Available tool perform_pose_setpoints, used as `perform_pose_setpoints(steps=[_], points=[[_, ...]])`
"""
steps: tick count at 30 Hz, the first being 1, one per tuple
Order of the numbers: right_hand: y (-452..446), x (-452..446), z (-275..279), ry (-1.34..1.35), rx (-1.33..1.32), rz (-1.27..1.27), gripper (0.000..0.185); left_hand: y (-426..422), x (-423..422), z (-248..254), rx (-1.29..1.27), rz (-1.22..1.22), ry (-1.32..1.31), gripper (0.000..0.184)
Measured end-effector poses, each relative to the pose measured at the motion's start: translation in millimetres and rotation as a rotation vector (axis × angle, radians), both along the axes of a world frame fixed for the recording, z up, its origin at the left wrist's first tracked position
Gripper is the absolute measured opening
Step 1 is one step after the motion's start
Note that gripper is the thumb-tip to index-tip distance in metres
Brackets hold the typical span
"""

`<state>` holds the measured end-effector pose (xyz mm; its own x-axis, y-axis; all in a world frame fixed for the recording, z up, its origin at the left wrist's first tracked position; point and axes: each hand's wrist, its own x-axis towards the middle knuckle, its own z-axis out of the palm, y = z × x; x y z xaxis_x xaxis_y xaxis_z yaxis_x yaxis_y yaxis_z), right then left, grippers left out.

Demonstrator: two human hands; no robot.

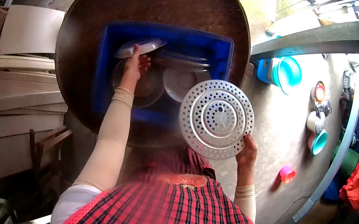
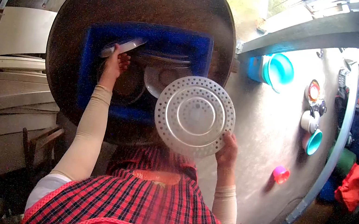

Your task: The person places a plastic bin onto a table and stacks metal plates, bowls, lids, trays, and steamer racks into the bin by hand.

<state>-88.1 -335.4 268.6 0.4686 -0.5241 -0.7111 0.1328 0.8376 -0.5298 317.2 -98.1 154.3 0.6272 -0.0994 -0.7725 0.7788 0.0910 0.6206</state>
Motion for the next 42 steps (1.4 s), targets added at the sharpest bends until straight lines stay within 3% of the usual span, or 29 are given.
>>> perform_pose_setpoints(steps=[2, 5, 11, 16, 18, 19, 25, 30, 33, 36, 39, 40, 42], points=[[-0.6, 8.2, 12.6, 0.01, -0.042, 0.037, 0.03, 35.7, 2.6, -11.1, 0.04, 0.002, 0.019, 0.049], [-4.5, 18.1, 11.3, 0.036, -0.097, 0.141, 0.029, 86.8, -18.1, -23.1, -0.039, 0.149, -0.056, 0.033], [30.5, 74.6, 2.1, -0.021, -0.033, 0.323, 0.035, 124.4, -84.0, 15.1, 0.055, -0.069, -0.119, 0.028], [62.2, 106.7, -32.7, -0.055, 0.068, 0.417, 0.03, 97.1, -105.1, 73.7, -0.136, -0.278, -0.013, 0.038], [77.4, 129.2, -31.8, -0.017, 0.026, 0.422, 0.029, 95.2, -106.6, 62.0, -0.212, -0.301, -0.093, 0.041], [76.7, 122.8, -65.7, -0.046, 0.007, 0.448, 0.03, 100.1, -107.0, 46.5, -0.145, -0.318, -0.141, 0.04], [100.3, 158.6, -103.7, -0.016, 0.007, 0.572, 0.039, 123.9, -81.2, 25.5, 0.035, -0.285, -0.249, 0.038], [114.7, 186.6, -110.2, 0.075, -0.045, 0.733, 0.047, 132.3, -50.2, 14.7, 0.358, -0.347, -0.383, 0.037], [124.9, 198.7, -100.5, 0.082, -0.003, 0.746, 0.052, 146.0, -33.4, -17.3, 0.332, -0.243, -0.411, 0.034], [134.7, 207.6, -98.1, 0.086, 0.004, 0.753, 0.055, 146.8, -25.5, -24.8, 0.51, -0.276, -0.431, 0.033], [143.1, 210.8, -95.1, 0.207, -0.058, 0.772, 0.042, 138.1, -23.4, -16.0, 0.697, -0.391, -0.485, 0.034], [146.2, 209.1, -102.1, 0.133, -0.036, 0.744, 0.04, 139.4, -20.4, -20.6, 0.771, -0.435, -0.529, 0.034], [150.5, 210.3, -100.1, 0.114, -0.034, 0.717, 0.045, 143.8, -15.8, -33.7, 0.88, -0.502, -0.633, 0.034]])
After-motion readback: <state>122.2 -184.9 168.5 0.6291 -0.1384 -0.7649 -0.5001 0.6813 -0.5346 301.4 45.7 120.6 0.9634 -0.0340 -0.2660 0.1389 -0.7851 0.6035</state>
